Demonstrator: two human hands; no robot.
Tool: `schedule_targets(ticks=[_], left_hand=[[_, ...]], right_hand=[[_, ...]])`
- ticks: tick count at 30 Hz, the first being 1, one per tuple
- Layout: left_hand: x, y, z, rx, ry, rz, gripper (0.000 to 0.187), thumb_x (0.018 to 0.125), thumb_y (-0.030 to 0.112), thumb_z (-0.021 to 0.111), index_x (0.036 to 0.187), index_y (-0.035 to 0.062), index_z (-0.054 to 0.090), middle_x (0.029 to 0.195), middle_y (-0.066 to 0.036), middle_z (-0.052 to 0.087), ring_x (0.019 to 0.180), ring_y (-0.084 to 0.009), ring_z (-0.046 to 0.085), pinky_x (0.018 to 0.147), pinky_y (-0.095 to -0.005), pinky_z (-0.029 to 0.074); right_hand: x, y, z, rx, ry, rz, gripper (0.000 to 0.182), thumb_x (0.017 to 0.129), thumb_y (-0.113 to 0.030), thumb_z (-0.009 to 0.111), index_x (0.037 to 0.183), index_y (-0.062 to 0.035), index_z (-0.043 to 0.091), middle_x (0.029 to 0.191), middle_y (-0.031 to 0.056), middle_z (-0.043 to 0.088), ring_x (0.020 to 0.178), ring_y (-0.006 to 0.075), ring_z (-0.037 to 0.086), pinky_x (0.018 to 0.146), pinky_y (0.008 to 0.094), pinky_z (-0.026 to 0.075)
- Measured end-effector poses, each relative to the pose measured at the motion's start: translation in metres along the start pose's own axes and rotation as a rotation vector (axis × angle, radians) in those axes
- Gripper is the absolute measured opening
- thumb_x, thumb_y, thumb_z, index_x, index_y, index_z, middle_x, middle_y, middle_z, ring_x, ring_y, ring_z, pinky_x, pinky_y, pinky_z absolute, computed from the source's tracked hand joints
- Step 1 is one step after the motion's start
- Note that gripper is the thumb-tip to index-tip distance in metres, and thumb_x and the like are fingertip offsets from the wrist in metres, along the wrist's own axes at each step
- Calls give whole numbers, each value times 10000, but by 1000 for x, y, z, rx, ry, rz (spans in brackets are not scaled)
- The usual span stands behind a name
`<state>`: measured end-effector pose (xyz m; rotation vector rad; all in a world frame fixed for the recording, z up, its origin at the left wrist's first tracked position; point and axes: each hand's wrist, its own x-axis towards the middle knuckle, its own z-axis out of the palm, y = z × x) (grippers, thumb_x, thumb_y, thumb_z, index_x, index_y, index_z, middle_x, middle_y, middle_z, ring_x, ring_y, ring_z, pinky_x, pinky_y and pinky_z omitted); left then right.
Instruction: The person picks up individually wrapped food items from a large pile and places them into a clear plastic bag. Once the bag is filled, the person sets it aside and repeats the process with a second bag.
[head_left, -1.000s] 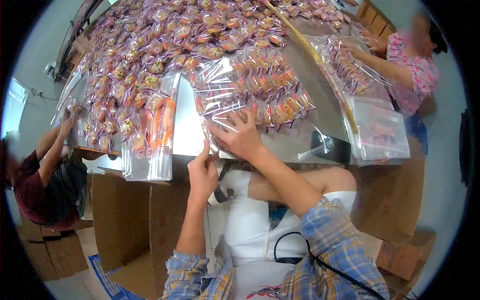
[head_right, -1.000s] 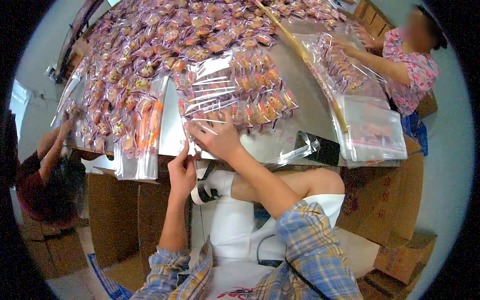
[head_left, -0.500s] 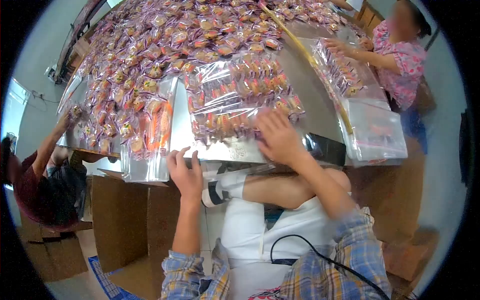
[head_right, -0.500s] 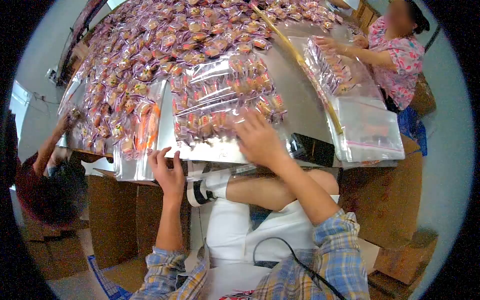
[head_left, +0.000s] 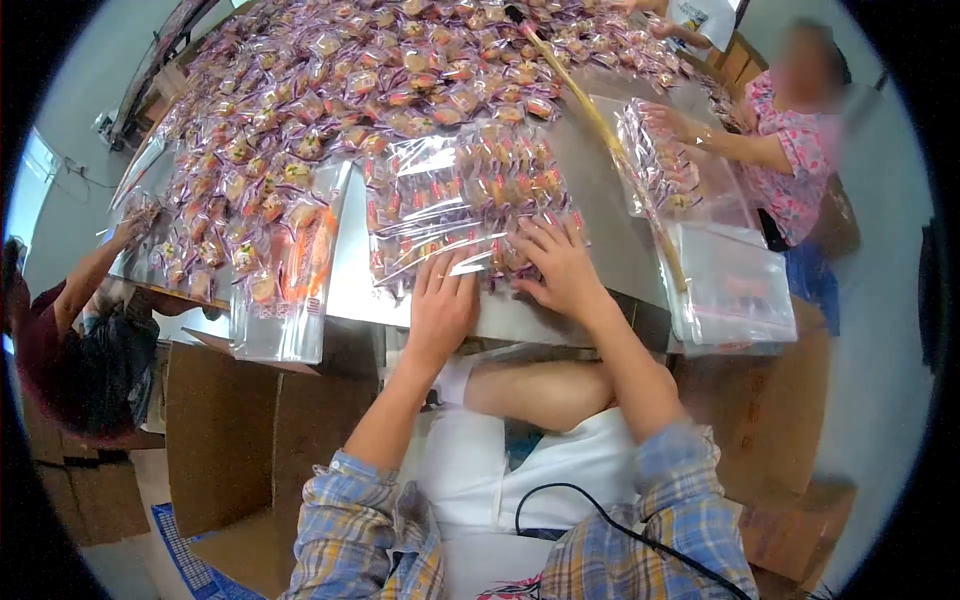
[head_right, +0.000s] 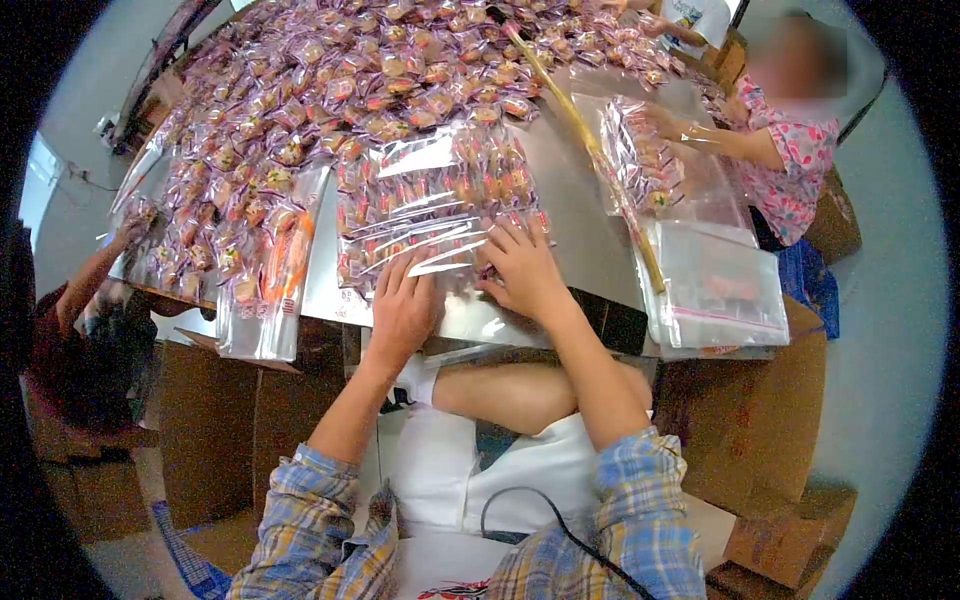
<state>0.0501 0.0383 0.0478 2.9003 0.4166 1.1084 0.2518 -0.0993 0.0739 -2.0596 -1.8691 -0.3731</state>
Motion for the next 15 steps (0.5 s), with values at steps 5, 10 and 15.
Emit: schedule_targets(ticks=[5,10,15], left_hand=[[13,-2,0,10,-104,-114,480,919,281,747,1329,52,650,1374,-158,667,1335,-350,585,1124,-558,420],[22,-13,3,34,-178,-112,517,920,350,743,1384,140,655,1390,-106,678,1326,-322,594,1167,-648,324],[26,-16,16,118,-94,-127,483,897,267,754,1354,131,678,1322,-87,721,1281,-285,637,1164,-608,333]], right_hand=[[-2,-4,12,-13,92,3,619,861,-401,795,1393,-133,626,1496,102,602,1418,324,502,1181,589,321],[8,-16,18,-87,169,66,527,858,-370,792,1322,-149,677,1356,65,669,1335,301,546,1148,556,350],[18,-20,40,-196,224,151,627,846,-304,788,1432,-148,628,1262,77,666,1202,294,572,1101,549,380]])
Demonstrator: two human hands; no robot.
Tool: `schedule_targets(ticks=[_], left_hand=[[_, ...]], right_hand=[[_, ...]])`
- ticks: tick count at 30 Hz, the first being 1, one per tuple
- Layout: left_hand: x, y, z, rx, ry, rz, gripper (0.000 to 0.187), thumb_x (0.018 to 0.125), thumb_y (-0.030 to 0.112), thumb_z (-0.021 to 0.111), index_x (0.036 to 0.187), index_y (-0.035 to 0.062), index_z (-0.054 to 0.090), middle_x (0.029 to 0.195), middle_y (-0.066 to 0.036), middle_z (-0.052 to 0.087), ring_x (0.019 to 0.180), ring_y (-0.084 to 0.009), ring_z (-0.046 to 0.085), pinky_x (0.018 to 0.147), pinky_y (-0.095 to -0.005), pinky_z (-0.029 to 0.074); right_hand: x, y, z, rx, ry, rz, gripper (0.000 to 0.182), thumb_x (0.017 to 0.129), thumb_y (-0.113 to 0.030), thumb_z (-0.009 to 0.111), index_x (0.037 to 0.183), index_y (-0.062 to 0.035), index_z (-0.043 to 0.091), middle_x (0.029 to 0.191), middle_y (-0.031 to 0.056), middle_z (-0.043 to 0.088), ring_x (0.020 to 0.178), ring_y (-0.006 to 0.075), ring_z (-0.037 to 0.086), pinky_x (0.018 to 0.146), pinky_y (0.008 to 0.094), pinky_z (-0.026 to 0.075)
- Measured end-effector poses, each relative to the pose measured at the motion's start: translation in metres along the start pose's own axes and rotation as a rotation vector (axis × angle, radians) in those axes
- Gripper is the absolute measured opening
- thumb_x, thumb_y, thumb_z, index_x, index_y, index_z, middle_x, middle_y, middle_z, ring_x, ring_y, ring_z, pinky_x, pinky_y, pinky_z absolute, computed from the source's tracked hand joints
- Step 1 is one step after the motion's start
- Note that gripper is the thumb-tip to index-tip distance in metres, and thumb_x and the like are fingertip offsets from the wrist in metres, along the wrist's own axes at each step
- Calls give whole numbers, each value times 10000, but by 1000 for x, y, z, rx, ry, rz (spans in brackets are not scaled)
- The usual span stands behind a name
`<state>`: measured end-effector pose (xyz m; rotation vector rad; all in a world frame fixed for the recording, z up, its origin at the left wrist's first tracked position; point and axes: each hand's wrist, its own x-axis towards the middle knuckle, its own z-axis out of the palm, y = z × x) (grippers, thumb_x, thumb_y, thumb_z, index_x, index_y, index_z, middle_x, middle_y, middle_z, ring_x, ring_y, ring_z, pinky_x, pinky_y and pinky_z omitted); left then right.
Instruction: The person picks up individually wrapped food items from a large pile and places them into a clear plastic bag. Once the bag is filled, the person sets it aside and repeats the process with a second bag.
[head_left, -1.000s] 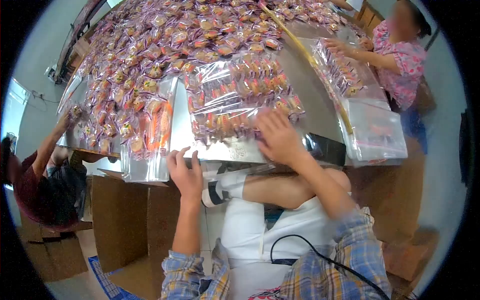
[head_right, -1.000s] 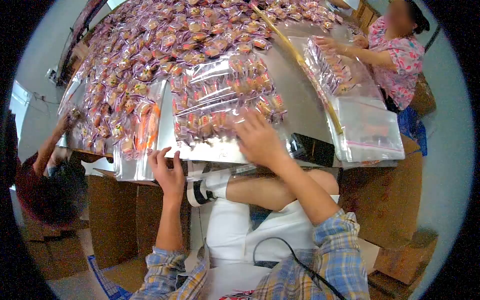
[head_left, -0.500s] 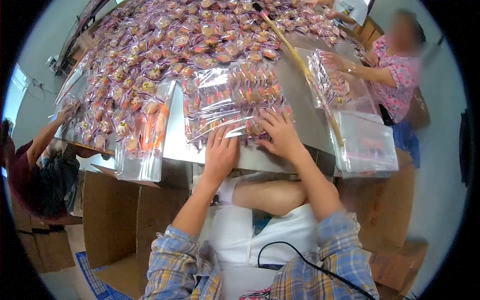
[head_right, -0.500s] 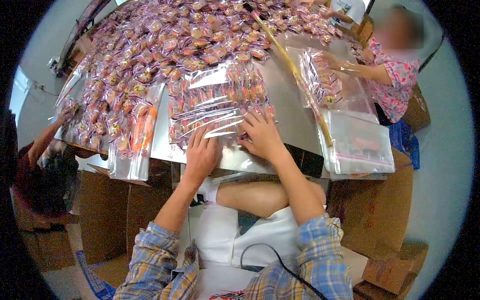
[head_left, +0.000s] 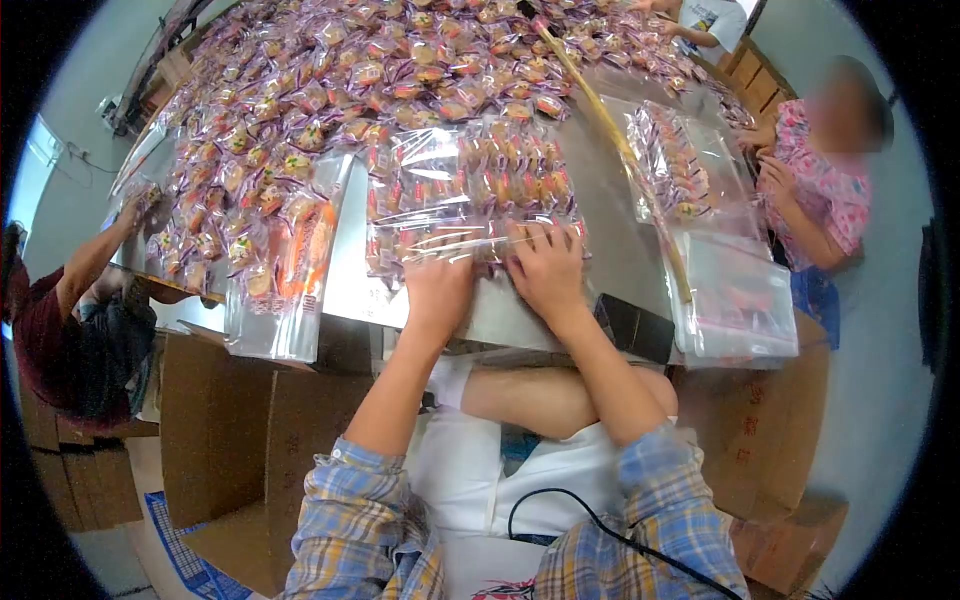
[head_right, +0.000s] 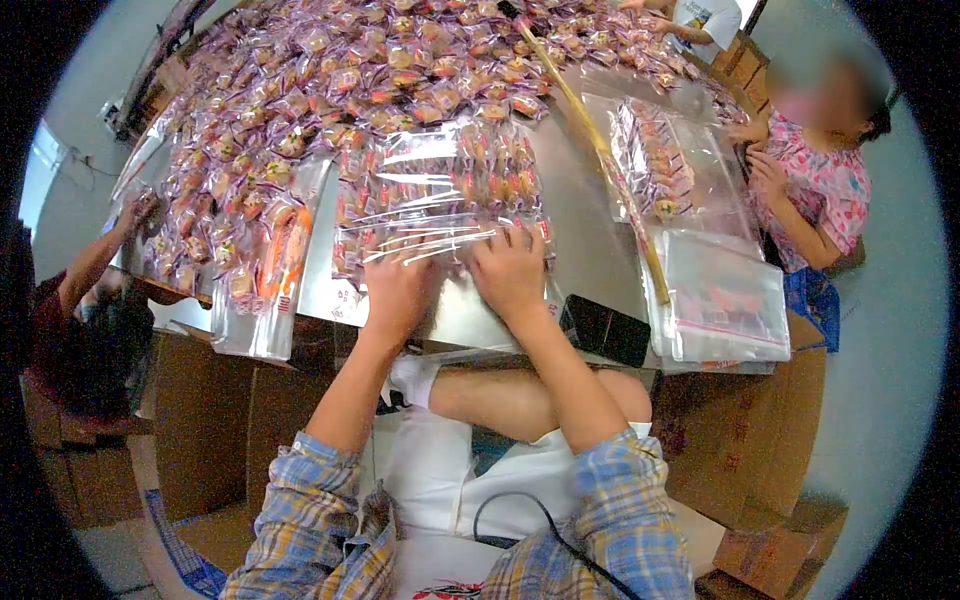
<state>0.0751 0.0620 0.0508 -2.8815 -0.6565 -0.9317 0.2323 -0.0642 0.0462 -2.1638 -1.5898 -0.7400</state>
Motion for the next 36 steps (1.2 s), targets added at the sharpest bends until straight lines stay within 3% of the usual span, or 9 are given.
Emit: schedule_targets(ticks=[4,7,13,14,18,27,33,34,36], left_hand=[[5,-1,-1,-41,1,-49,516,878,247,762,1349,62,664,1315,-98,720,1257,-293,643,1170,-562,346],[5,-5,1,-43,21,-5,540,877,257,770,1365,59,653,1297,-111,723,1288,-308,616,1170,-562,348],[-1,-5,-23,-9,-34,-115,597,836,290,829,1372,93,655,1368,-114,690,1360,-325,556,1187,-555,333],[-8,-14,-14,-4,11,-106,592,818,287,845,1358,123,666,1403,-92,672,1353,-316,565,1173,-562,338],[-18,-30,-16,-37,-38,-104,519,841,242,816,1329,133,675,1389,-68,682,1324,-289,598,1113,-572,383],[-15,-22,-8,91,33,-74,497,883,197,710,1371,116,655,1358,-105,683,1329,-335,598,1160,-592,341],[3,-10,-37,-48,-133,-126,595,834,281,795,1379,92,649,1390,-150,657,1378,-335,546,1233,-620,258],[4,-7,-38,4,-54,-65,620,826,314,821,1387,116,648,1388,-148,656,1344,-340,571,1243,-636,239],[7,-1,-32,-75,-157,-16,653,815,320,820,1410,129,631,1399,-136,660,1286,-324,619,1229,-634,258]], right_hand=[[3,-13,8,-146,-89,76,624,840,-286,777,1434,-168,631,1232,61,668,1157,275,569,1068,566,391],[8,-14,-1,-77,-101,71,458,848,-348,763,1275,-196,699,1256,59,644,1167,302,573,1089,635,373],[10,-29,-19,80,-140,101,604,809,-529,784,1336,-255,678,1390,163,550,1337,425,487,1145,752,266],[9,-31,-16,8,-106,90,718,798,-514,800,1430,-222,622,1315,152,580,1296,399,493,1126,717,307],[9,-31,-3,10,-129,125,530,814,-374,820,1307,-248,674,1367,144,579,1296,397,505,1123,721,307],[4,-33,0,-22,-113,135,654,816,-374,823,1427,-297,603,1444,129,563,1338,374,495,1148,696,303],[-6,-14,-28,88,-177,16,862,807,-354,823,1526,-40,466,1512,172,515,1445,373,427,1219,641,259],[-11,-9,-37,36,-248,-11,870,803,-298,814,1521,22,441,1539,196,490,1477,391,403,1246,601,259],[-18,0,-42,-8,-182,12,707,853,-265,748,1492,-58,524,1496,181,539,1454,391,438,1254,573,269]])
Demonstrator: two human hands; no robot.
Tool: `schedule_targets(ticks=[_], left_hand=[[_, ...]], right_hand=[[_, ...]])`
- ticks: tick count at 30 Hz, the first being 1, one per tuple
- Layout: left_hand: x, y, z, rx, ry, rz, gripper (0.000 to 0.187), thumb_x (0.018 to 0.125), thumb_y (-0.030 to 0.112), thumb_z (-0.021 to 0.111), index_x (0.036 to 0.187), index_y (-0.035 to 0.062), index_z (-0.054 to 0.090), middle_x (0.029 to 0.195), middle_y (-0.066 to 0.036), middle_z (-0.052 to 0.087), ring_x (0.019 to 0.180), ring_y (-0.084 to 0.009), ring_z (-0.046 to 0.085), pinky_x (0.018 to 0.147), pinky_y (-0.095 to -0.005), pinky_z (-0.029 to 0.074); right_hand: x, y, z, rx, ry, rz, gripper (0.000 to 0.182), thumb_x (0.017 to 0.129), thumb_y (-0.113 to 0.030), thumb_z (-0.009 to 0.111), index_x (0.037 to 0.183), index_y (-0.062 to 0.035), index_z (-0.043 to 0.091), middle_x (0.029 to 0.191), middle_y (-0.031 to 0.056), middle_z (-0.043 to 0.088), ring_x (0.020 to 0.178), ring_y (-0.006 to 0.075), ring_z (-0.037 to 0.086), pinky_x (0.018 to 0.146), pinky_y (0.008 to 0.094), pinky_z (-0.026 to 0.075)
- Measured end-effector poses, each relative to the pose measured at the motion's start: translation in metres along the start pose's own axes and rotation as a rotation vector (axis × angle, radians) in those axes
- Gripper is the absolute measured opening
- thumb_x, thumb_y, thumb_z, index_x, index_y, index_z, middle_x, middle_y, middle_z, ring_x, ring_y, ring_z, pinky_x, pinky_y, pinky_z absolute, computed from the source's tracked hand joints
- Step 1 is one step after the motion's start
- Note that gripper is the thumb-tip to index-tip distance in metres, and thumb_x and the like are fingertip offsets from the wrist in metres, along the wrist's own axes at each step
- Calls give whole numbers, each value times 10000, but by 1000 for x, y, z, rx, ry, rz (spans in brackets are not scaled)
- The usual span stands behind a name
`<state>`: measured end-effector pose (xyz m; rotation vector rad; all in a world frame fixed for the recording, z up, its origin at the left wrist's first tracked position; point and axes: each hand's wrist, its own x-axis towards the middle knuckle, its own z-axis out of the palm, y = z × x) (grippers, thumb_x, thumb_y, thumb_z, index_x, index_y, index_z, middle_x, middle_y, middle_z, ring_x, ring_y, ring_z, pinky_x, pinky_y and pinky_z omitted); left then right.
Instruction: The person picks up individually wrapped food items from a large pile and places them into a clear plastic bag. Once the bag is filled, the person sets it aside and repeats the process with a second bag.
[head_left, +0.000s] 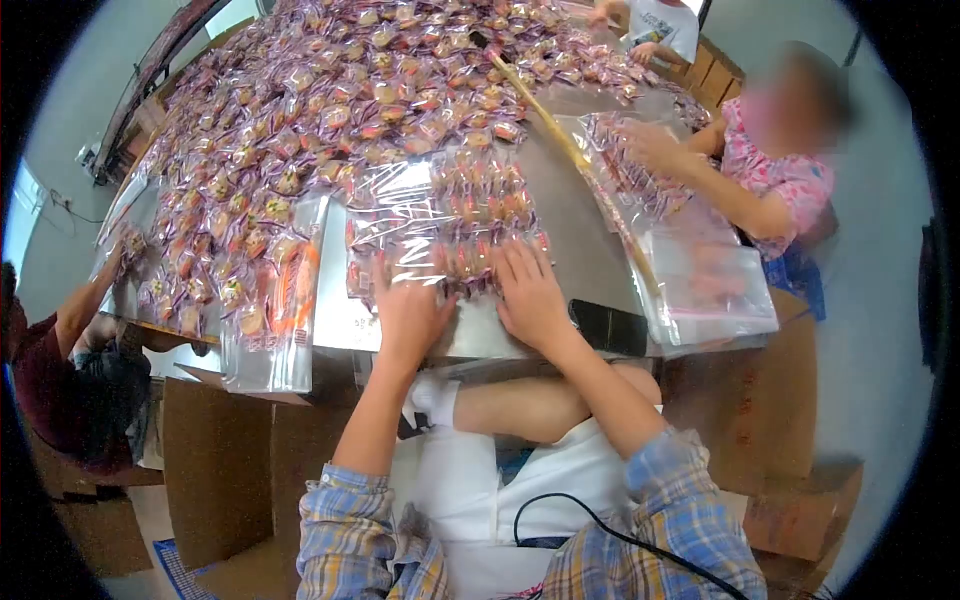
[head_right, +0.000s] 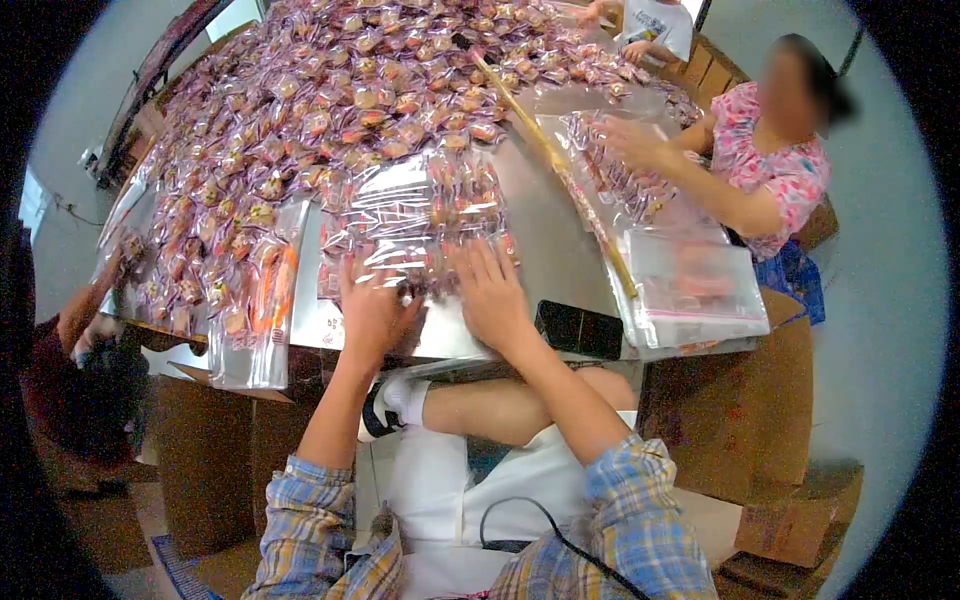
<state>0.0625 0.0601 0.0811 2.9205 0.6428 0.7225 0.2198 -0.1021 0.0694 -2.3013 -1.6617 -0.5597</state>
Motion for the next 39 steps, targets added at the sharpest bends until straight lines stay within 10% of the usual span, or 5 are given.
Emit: schedule_targets(ticks=[11,18,31,37,39], left_hand=[[1,18,26,10,18,-7,765,774,486,837,1450,213,605,1316,-97,670,1256,-367,576,1089,-630,370],[16,37,61,79,109,-39,588,927,320,706,1498,266,577,1427,-189,620,1236,-431,609,1096,-851,212],[13,42,58,16,122,-41,574,902,199,656,1472,166,594,1367,-202,614,1307,-440,545,1091,-845,195],[8,40,49,43,106,-38,705,853,242,705,1532,179,525,1487,-262,544,1257,-421,580,1105,-663,358],[-3,44,43,-87,-1,64,701,865,237,710,1540,234,520,1406,-164,598,1198,-377,629,1121,-728,296]], right_hand=[[2,4,9,144,84,26,675,842,-137,740,1483,-66,544,1444,160,590,1360,399,503,1174,525,385],[-4,18,19,79,100,34,577,850,-98,701,1404,17,592,1464,179,582,1366,386,515,1164,499,415],[20,-7,31,-46,80,266,580,873,-155,689,1439,-68,598,1417,173,600,1314,381,525,1206,553,351],[-23,-22,-4,159,137,79,593,836,-157,715,1406,-46,596,1465,230,550,1391,439,471,1207,563,340],[-60,-29,-7,334,92,13,601,823,-147,726,1394,-26,586,1479,243,530,1406,466,456,1204,566,338]])
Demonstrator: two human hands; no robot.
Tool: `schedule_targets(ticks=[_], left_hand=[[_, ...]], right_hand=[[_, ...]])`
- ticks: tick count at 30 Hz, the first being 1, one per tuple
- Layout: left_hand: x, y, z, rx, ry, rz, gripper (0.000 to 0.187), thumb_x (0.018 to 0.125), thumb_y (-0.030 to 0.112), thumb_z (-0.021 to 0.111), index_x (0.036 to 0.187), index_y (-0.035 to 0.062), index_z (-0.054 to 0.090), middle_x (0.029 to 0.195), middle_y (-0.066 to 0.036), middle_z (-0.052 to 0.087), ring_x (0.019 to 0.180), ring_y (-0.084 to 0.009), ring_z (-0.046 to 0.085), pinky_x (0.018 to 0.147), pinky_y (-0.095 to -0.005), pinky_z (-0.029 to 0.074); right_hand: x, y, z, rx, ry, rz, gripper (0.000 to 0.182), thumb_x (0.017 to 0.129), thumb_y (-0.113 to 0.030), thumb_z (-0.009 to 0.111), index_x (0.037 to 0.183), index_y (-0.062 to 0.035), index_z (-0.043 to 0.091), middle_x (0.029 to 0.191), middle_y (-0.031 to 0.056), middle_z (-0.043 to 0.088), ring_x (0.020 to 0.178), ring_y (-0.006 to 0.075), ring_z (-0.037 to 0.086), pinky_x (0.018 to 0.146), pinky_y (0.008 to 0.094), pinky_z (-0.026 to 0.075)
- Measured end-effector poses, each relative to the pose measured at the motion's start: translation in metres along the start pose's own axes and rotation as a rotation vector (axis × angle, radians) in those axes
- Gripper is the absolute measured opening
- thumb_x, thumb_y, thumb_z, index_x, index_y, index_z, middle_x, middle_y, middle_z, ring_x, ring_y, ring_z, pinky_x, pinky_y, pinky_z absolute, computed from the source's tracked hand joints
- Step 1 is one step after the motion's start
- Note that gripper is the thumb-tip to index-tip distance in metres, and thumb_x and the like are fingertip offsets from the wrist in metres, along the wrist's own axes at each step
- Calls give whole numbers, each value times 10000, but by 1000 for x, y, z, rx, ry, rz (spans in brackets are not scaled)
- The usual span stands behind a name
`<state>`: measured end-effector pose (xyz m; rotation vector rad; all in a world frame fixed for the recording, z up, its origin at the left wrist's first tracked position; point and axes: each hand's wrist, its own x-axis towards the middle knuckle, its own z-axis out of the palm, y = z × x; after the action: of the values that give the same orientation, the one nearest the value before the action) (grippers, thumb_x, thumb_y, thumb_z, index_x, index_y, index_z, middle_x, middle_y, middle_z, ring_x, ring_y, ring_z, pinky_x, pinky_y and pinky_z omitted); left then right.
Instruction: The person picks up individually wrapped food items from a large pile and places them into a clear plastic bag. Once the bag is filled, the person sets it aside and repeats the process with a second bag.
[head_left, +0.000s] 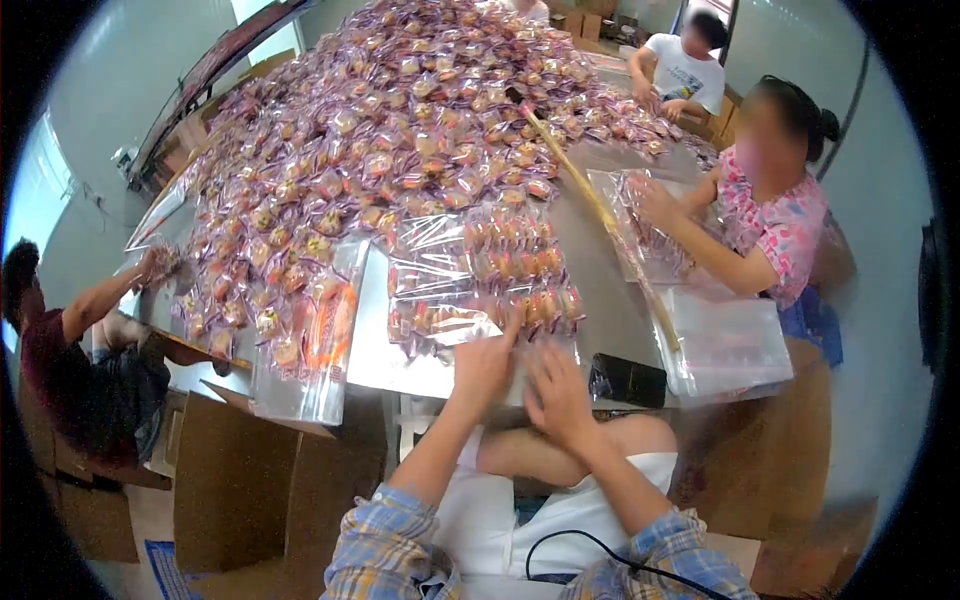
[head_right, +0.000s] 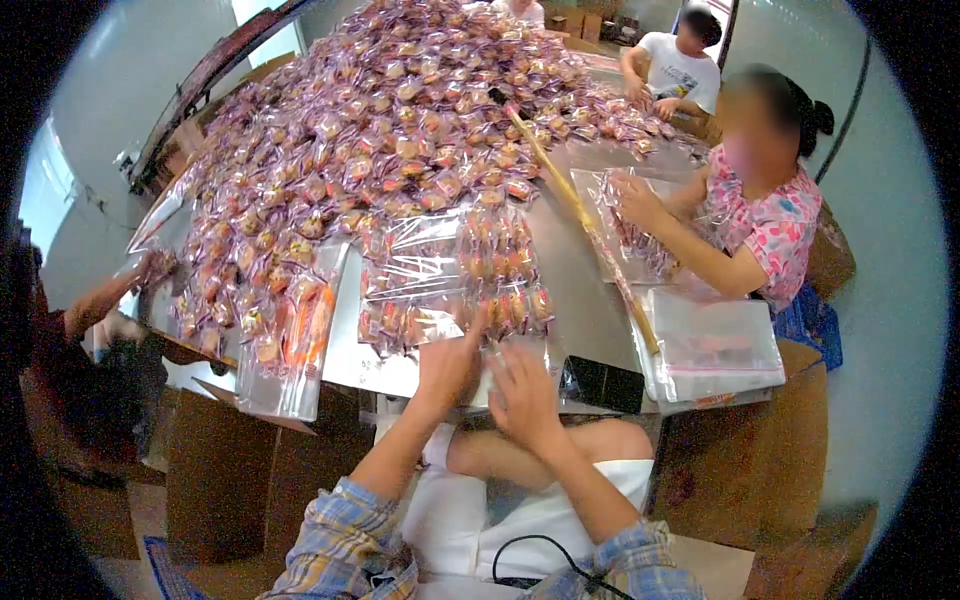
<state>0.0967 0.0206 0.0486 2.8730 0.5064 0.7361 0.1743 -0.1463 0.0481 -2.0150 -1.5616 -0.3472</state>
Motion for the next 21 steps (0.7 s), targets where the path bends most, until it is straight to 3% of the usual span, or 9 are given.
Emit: schedule_targets(ticks=[1,2,5,8,9,13,15,17,21], left_hand=[[-6,2,-3,-62,-56,39,701,872,235,712,1545,262,517,1366,-115,624,1168,-355,654,1129,-761,266],[-10,6,-4,-45,233,289,618,841,207,732,1445,222,601,1291,-106,665,1093,-311,671,1141,-655,361],[-18,12,-3,-261,80,529,382,808,152,753,1184,117,699,1084,-77,695,1015,-264,667,937,-430,542],[-19,9,5,-356,-117,300,369,821,144,743,1185,103,696,1018,-65,688,1020,-276,666,879,-438,548],[-17,9,9,-357,-86,264,394,836,140,730,1224,94,686,1109,-69,700,1024,-288,664,868,-425,554],[-6,12,15,-305,-165,327,498,893,150,700,1379,83,615,1294,-81,679,1106,-307,666,885,-427,561],[5,21,16,-390,-182,292,526,908,161,694,1417,77,591,1294,-101,683,1136,-326,661,913,-473,554],[16,30,18,-469,-277,162,582,912,183,698,1470,92,560,1309,-136,687,1170,-365,651,962,-538,538],[14,36,15,-414,-183,201,600,904,185,705,1485,135,565,1334,-158,684,1177,-409,660,1003,-508,539]], right_hand=[[-12,1,1,21,-50,60,617,811,-159,737,1390,-9,585,1470,246,541,1388,460,477,1190,559,362],[-22,2,3,49,-104,116,634,799,-171,747,1386,7,585,1461,249,553,1370,454,498,1176,553,385],[-33,7,6,144,-138,167,631,784,-186,760,1347,49,597,1433,259,578,1343,450,529,1155,541,417],[-36,11,8,177,-95,141,559,806,-194,757,1285,65,635,1401,261,603,1347,451,529,1153,551,413],[-36,7,6,159,-82,121,548,812,-199,756,1277,67,638,1401,261,604,1349,452,529,1155,553,410],[-35,-3,-1,199,-110,111,476,828,-217,765,1231,19,672,1342,243,619,1300,460,534,1125,548,416],[-42,-4,0,203,-212,163,448,827,-224,768,1213,-10,691,1321,230,613,1254,456,535,1085,544,428],[-47,-3,6,153,-135,113,414,825,-220,766,1177,-14,696,1303,222,615,1234,450,538,1068,545,431],[-49,-6,4,164,-134,111,394,829,-219,760,1169,-29,697,1298,213,613,1230,440,535,1042,547,432]])
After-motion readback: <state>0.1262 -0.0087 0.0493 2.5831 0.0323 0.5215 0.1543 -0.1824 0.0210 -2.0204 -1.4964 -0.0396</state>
